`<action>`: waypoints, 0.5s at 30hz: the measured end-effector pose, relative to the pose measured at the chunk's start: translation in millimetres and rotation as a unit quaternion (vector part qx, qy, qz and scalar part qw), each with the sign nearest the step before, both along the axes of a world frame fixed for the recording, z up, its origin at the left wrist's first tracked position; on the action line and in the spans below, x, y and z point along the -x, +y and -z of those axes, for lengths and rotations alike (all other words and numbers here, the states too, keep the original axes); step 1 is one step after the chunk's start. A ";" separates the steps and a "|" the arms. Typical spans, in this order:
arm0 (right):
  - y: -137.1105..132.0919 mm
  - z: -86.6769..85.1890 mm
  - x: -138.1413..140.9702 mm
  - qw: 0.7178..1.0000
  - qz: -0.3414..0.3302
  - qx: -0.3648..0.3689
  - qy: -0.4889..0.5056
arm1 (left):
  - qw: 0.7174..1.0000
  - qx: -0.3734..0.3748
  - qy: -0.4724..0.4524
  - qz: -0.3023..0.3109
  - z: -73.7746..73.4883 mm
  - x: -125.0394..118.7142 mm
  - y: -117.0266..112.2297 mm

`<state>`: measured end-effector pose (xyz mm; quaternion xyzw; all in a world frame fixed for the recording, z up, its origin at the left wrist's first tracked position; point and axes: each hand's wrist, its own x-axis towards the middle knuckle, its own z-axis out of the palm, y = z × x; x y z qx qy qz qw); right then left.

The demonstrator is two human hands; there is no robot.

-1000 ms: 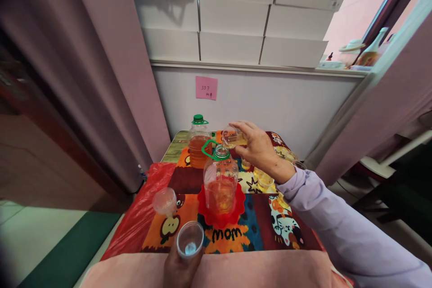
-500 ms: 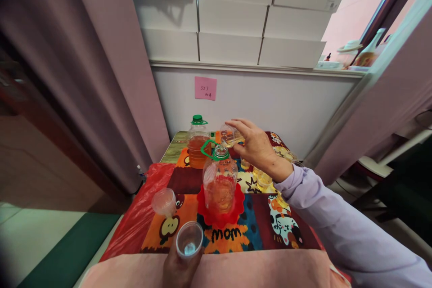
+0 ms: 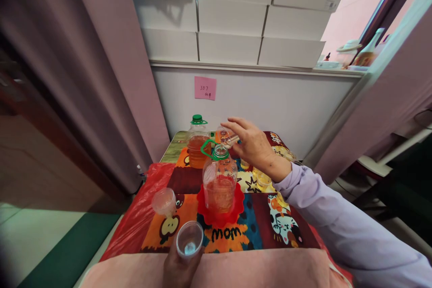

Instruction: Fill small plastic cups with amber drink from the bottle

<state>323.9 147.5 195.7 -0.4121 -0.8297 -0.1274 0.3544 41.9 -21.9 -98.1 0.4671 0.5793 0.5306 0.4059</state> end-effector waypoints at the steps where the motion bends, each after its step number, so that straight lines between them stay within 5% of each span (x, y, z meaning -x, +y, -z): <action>1: -0.2 0.1 0.6 1.000 -0.001 -0.006 -0.011 | 1.000 -0.001 0.002 -0.001 1.4 0.1 -0.1; 8: -3.6 -1.8 7.6 0.989 -0.007 -0.094 -0.115 | 1.000 -0.009 0.026 -0.005 -2.6 -0.1 -0.5; 15: -17.4 -3.0 8.4 0.987 0.009 -0.131 -0.090 | 0.999 0.005 0.053 -0.004 -34.8 -11.9 -4.0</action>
